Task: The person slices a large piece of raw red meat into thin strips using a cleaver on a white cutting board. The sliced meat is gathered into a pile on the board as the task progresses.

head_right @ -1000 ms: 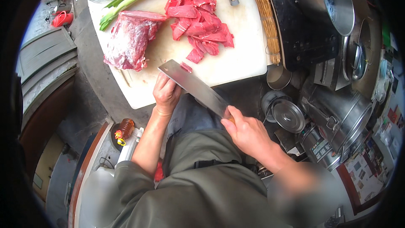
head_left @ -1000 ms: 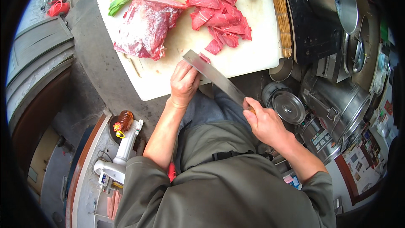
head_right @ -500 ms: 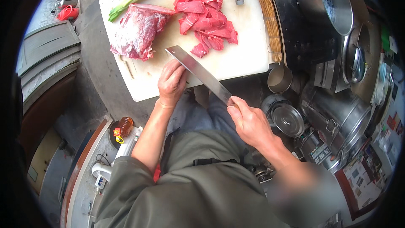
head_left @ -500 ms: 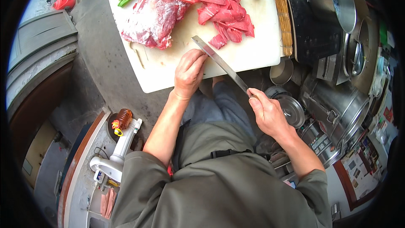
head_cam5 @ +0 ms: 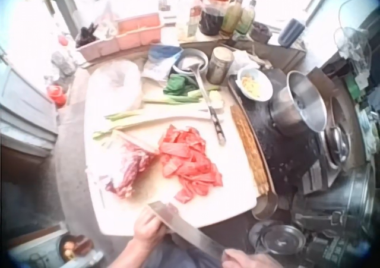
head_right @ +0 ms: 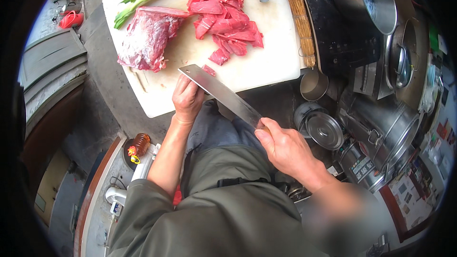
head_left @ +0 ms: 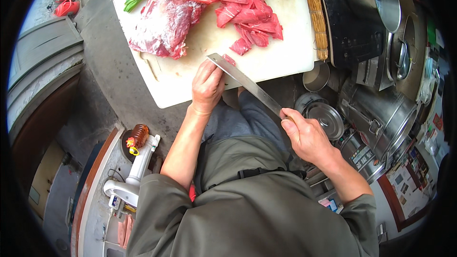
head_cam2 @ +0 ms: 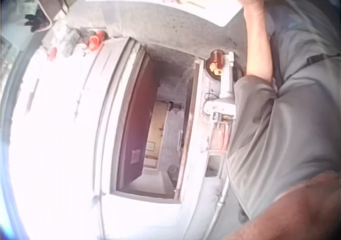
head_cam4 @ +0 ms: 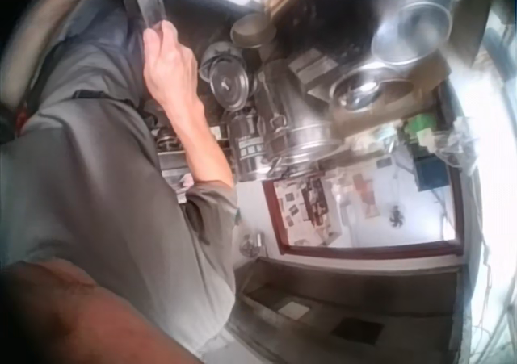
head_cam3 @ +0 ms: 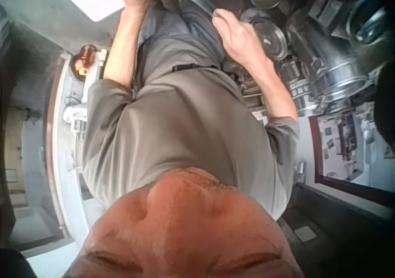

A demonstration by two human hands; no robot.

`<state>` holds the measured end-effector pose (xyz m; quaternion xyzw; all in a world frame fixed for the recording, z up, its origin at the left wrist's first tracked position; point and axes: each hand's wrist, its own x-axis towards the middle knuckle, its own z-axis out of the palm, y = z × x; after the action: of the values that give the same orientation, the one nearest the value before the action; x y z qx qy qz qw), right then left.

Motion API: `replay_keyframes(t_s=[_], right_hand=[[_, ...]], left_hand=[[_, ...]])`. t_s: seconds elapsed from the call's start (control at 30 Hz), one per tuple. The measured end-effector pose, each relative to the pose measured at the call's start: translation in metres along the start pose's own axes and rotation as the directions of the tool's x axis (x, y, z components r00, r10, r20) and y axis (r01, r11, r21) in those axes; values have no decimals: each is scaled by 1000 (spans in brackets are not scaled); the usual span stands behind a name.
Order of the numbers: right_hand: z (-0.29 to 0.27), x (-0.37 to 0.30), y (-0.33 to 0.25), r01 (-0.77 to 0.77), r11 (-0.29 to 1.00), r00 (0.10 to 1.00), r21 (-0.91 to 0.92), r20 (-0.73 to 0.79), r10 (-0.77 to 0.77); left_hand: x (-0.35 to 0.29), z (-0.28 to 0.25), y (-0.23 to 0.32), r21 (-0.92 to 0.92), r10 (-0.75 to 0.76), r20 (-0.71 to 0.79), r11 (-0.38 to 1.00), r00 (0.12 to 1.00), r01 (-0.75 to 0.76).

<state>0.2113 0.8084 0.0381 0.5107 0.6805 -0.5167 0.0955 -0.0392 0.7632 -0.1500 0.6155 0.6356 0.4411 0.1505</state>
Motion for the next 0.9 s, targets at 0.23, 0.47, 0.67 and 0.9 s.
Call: replay_keyframes(t_s=[0.23, 0.47, 0.67, 0.9], right_hand=[[0, 2, -4, -31, 997, 999, -67, 27, 33], [-1, 9, -11, -80, 989, 993, -121, 82, 90], [6, 24, -5, -101, 989, 988, -110, 106, 112], [14, 49, 47, -122, 984, 988, 127, 109, 109]], left_hand=[[3, -2, 1, 11, -14, 12, 1000, 1000, 14], [2, -3, 1, 9, -28, 27, 1000, 999, 27], [1, -2, -1, 7, -16, 29, 1000, 999, 16], [8, 0, 2, -21, 0, -9, 1000, 1000, -1]])
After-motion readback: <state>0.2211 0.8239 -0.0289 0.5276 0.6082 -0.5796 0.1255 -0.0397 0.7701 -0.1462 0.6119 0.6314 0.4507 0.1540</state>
